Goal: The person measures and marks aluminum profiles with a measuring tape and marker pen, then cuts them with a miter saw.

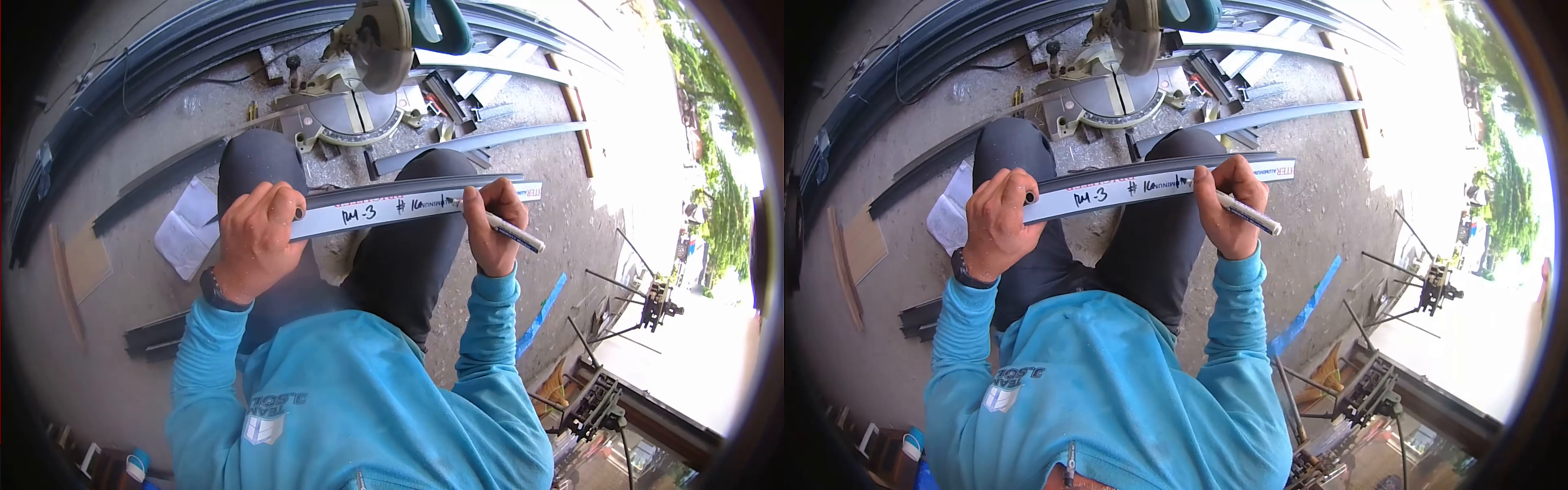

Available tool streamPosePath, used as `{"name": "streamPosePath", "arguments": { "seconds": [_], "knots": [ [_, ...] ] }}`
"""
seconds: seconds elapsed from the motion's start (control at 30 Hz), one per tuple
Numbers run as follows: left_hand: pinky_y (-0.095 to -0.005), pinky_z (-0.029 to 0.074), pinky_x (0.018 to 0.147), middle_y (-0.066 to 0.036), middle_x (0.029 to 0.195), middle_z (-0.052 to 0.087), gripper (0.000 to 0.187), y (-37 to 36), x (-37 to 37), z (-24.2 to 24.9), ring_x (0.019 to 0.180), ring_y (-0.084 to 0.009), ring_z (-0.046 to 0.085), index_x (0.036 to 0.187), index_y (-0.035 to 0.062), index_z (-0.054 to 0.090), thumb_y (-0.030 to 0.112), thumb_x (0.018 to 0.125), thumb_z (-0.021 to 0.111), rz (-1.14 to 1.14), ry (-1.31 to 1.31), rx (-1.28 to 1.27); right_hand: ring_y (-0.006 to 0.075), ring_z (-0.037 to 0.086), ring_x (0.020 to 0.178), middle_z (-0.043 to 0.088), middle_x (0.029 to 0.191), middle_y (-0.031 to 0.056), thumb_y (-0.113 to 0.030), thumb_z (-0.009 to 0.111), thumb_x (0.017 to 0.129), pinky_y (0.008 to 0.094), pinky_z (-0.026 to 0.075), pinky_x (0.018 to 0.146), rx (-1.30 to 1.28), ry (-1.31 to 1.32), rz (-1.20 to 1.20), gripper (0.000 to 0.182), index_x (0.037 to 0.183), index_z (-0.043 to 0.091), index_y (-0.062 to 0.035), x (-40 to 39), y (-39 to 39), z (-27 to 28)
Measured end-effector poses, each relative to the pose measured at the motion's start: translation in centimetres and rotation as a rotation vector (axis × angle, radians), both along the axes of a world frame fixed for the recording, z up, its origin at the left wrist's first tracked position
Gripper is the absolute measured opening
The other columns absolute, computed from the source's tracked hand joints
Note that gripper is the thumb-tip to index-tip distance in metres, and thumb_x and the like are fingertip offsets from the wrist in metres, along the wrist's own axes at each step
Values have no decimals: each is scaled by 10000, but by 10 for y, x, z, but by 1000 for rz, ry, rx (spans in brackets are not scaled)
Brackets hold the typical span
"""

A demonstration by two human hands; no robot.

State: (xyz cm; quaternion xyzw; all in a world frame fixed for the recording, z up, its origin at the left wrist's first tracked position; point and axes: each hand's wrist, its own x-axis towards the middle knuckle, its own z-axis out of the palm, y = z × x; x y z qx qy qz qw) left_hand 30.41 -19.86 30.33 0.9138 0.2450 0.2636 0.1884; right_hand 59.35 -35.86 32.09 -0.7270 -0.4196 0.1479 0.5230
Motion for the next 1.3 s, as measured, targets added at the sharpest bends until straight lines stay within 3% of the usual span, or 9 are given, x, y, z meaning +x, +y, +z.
{"name": "streamPosePath", "arguments": {
  "seconds": [0.4, 0.5, 0.53, 0.67, 0.73, 0.87, 1.0, 1.2, 1.3],
  "knots": [
    [-440, 451, 654, -91, 846, 566, 492, 0, 1, 6, 739, -328, 615, 975, 85, 509, 49, 670, 894, 0, 31, -22, 51, 455, 594, 535, 636, -1, -89, 770, 925, 254, 375, 542, -29, -161, 60, 319, 747, 508, -52, 1, 1, 4],
    [-448, 454, 654, -96, 846, 569, 494, 1, 1, 5, 747, -336, 623, 981, 86, 511, 54, 672, 896, 1, 28, -25, 43, 482, 625, 573, 696, -6, -100, 740, 965, 240, 383, 564, 135, 162, 40, 290, 787, 513, -68, 7, -4, 4],
    [-450, 455, 654, -98, 849, 570, 495, 2, 2, 4, 749, -338, 625, 985, 86, 511, 55, 673, 895, 0, 25, -27, 44, 518, 652, 603, 752, 0, -155, 711, 1013, 222, 409, 588, 196, 308, 24, 254, 851, 533, -75, 12, -10, 7],
    [-461, 479, 677, -107, 874, 574, 513, 2, -1, 8, 783, -357, 630, 1018, 78, 513, 71, 682, 900, -24, 55, -28, 56, 538, 683, 616, 793, 14, -307, 698, 1041, 211, 437, 619, 394, 157, -77, 308, 925, 554, -60, 20, -13, 2],
    [-462, 486, 689, -123, 895, 572, 551, 2, -3, 17, 804, -361, 625, 1045, 63, 518, 154, 692, 931, -56, 92, -80, 55, 526, 702, 610, 807, 5, -311, 701, 1038, 212, 431, 644, 432, 93, -83, 310, 942, 554, -57, 26, -12, -9],
    [-467, 498, 769, -151, 959, 568, 695, 11, -11, 39, 883, -356, 617, 1100, 31, 518, 467, 742, 924, -138, 142, -147, 64, 555, 693, 610, 785, 7, -286, 662, 1056, 223, 457, 638, 381, 65, -110, 274, 941, 543, -69, 25, -6, -21],
    [-455, 524, 849, -179, 1074, 610, 770, 37, -4, 52, 997, -363, 652, 1134, 16, 512, 603, 780, 863, -193, 225, -222, 49, 559, 685, 622, 783, -14, -249, 682, 1047, 209, 450, 624, 395, 54, -79, 223, 963, 556, -85, 31, 0, -41],
    [-460, 536, 873, -232, 1057, 695, 786, 72, 20, 28, 997, -397, 704, 1173, -10, 478, 588, 809, 837, -472, 510, -471, 53, 549, 683, 571, 785, -21, -263, 650, 1069, 218, 453, 612, 406, 108, -62, 220, 974, 541, -97, 29, -3, -35],
    [-477, 530, 856, -217, 1053, 701, 833, 69, 24, 33, 984, -418, 698, 1175, -4, 473, 604, 747, 848, -478, 529, -424, 51, 457, 729, 492, 800, -41, -289, 625, 1077, 221, 362, 641, 387, 189, -123, 251, 952, 528, -94, 31, -8, -40]
  ]
}}
